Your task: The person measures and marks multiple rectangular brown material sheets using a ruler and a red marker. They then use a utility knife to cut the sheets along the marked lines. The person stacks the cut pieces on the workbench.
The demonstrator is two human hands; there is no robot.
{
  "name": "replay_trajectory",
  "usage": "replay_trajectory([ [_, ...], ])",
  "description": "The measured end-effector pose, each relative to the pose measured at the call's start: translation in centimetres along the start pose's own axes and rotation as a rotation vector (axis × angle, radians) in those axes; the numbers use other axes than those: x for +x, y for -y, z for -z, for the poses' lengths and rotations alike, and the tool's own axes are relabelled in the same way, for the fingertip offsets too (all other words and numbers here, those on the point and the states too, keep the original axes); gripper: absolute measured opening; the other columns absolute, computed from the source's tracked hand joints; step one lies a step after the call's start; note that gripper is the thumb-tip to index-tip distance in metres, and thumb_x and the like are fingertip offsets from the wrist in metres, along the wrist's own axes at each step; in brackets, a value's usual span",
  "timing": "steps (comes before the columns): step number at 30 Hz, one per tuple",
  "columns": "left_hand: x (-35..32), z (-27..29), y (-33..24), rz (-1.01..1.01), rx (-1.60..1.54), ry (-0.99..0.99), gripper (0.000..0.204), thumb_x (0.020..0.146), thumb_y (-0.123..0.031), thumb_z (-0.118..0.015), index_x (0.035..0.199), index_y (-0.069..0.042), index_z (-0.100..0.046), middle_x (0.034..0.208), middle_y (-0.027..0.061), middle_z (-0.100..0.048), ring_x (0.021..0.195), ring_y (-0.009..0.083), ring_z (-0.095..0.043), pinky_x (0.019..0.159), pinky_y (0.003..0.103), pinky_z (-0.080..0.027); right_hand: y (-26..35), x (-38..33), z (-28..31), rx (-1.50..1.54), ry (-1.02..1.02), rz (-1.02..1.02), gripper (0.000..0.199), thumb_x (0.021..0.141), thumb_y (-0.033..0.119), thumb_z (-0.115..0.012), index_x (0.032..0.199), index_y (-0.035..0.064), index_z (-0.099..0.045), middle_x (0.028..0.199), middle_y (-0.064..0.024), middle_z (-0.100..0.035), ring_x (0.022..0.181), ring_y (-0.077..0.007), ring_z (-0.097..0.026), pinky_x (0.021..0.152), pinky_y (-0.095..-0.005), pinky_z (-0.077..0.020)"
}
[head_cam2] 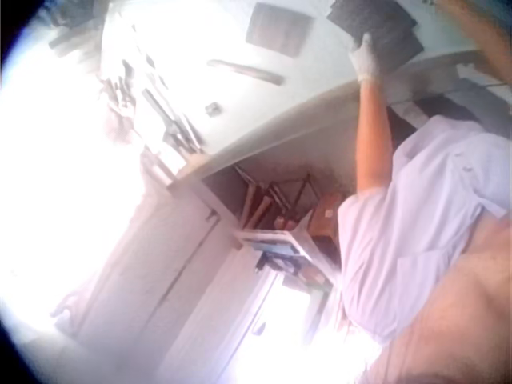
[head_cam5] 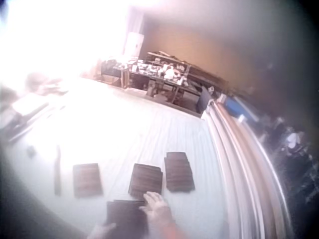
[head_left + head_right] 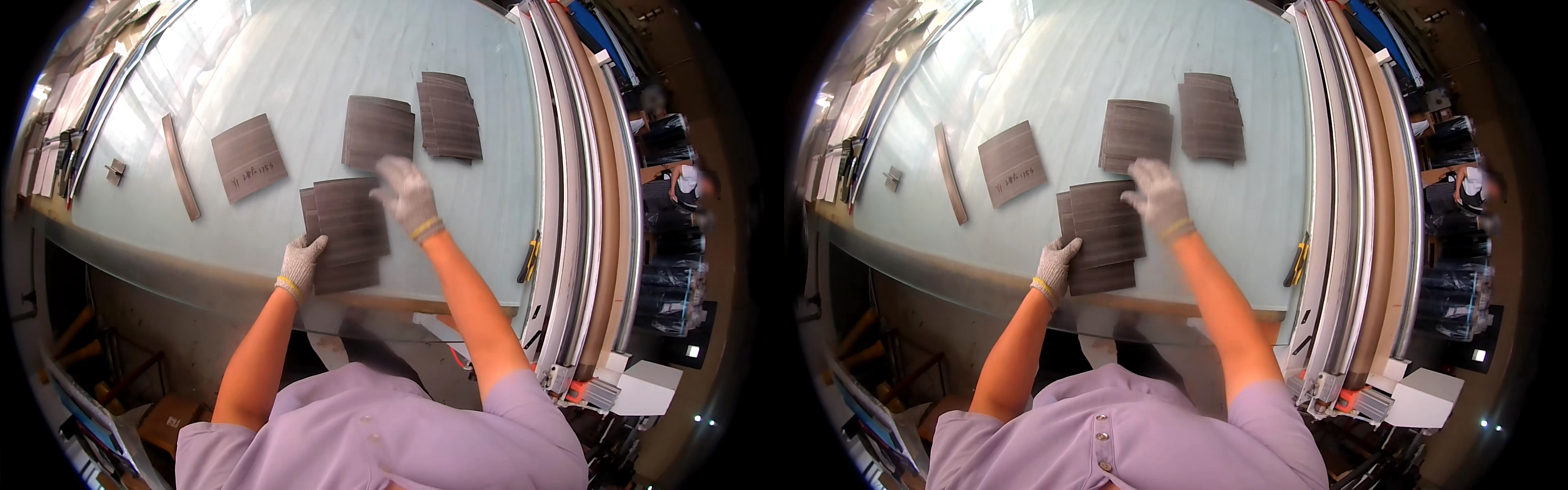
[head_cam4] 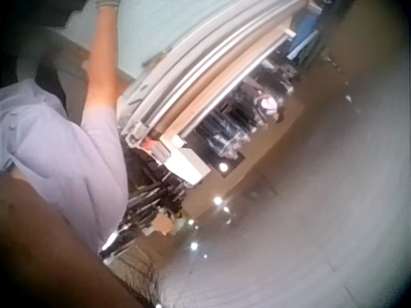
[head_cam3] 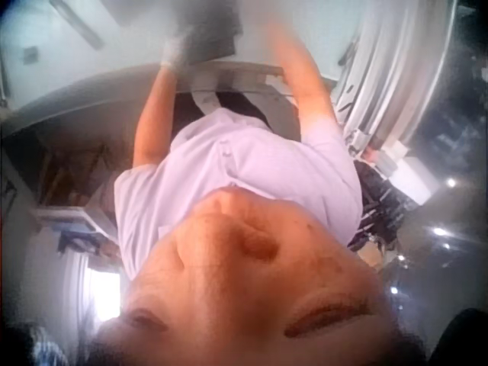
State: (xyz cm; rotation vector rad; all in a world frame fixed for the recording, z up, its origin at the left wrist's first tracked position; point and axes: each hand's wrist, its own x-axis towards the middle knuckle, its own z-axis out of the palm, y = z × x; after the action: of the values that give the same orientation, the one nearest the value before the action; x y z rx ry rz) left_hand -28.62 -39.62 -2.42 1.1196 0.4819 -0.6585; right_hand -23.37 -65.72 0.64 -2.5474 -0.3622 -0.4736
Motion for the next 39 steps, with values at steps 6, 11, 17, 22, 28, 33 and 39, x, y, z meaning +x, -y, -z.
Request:
replay_trajectory([
  [6, -0.5, -0.2, -0.4, -0.058, 0.069, 0.067, 0.048, 0.096, -0.019, -0.072, 0.131, 0.010, -0.059, 0.120, 0.0182, -0.070, 0.104, 0.0259, -0.070, 0.092, 0.039, -0.060, -5.9, 2.3, -1.5, -0.274, 0.089, 0.019, 0.039, 0.087, 0.027, -0.076, 0.120, 0.0065, -0.071, 0.128, -0.0116, -0.069, 0.119, -0.0319, -0.063, 0.102, -0.0451, -0.0493],
  [11, -0.3, 0.6, 0.1, -0.201, 0.307, 0.011, 0.045, 0.096, -0.018, -0.070, 0.130, 0.009, -0.060, 0.119, 0.0169, -0.070, 0.102, 0.0247, -0.070, 0.092, 0.038, -0.059, -2.8, -0.3, 1.9, -0.076, -0.142, 0.033, 0.024, 0.086, 0.015, -0.075, 0.109, 0.0061, -0.074, 0.114, -0.0121, -0.074, 0.110, -0.0314, -0.068, 0.095, -0.0438, -0.0540],
  [17, -0.8, -1.9, -1.3, -0.036, 0.014, -0.112, 0.040, 0.095, -0.015, -0.072, 0.126, 0.008, -0.063, 0.112, 0.0149, -0.072, 0.096, 0.0217, -0.070, 0.086, 0.037, -0.060, 1.8, -5.6, 2.7, 0.206, 0.200, 0.186, 0.042, 0.083, 0.026, -0.081, 0.118, 0.0045, -0.071, 0.122, -0.0178, -0.071, 0.117, -0.0362, -0.066, 0.101, -0.0474, -0.0520],
  [22, 0.2, -0.2, 0.6, -0.109, 0.116, -0.010, 0.039, 0.095, -0.015, -0.073, 0.125, 0.008, -0.062, 0.112, 0.0143, -0.071, 0.099, 0.0217, -0.070, 0.087, 0.036, -0.060, -13.4, 2.1, 4.4, -0.637, 0.323, -0.373, 0.092, 0.079, 0.042, -0.084, 0.156, 0.0163, -0.041, 0.166, -0.0113, -0.034, 0.154, -0.0354, -0.028, 0.121, -0.0517, -0.0292],
  [28, -0.1, -0.4, 0.3, -0.112, 0.143, -0.049, 0.038, 0.095, -0.014, -0.073, 0.124, 0.008, -0.063, 0.112, 0.0147, -0.071, 0.096, 0.0222, -0.071, 0.086, 0.037, -0.061, -18.0, 3.7, 5.7, -0.553, 0.537, -0.299, 0.071, 0.089, 0.042, -0.076, 0.149, 0.0149, -0.051, 0.159, -0.0085, -0.046, 0.146, -0.0291, -0.042, 0.116, -0.0466, -0.0368],
  [33, 0.2, -0.5, 0.6, -0.135, 0.070, -0.054, 0.035, 0.094, -0.013, -0.074, 0.121, 0.008, -0.064, 0.107, 0.0131, -0.072, 0.092, 0.0207, -0.070, 0.083, 0.037, -0.060, -17.7, -0.2, 5.8, -0.305, 0.286, -0.311, 0.032, 0.095, 0.025, -0.069, 0.124, 0.0110, -0.071, 0.123, -0.0099, -0.073, 0.109, -0.0339, -0.069, 0.091, -0.0445, -0.0559],
  [39, -0.5, -2.1, 0.1, -0.101, 0.085, -0.148, 0.044, 0.094, -0.019, -0.075, 0.127, 0.007, -0.062, 0.112, 0.0140, -0.071, 0.095, 0.0227, -0.071, 0.084, 0.039, -0.060, -0.2, -9.4, 2.6, -0.027, -0.334, 0.092, 0.026, 0.083, 0.004, -0.065, 0.107, 0.0063, -0.072, 0.101, -0.0121, -0.073, 0.092, -0.0327, -0.069, 0.083, -0.0444, -0.0560],
])
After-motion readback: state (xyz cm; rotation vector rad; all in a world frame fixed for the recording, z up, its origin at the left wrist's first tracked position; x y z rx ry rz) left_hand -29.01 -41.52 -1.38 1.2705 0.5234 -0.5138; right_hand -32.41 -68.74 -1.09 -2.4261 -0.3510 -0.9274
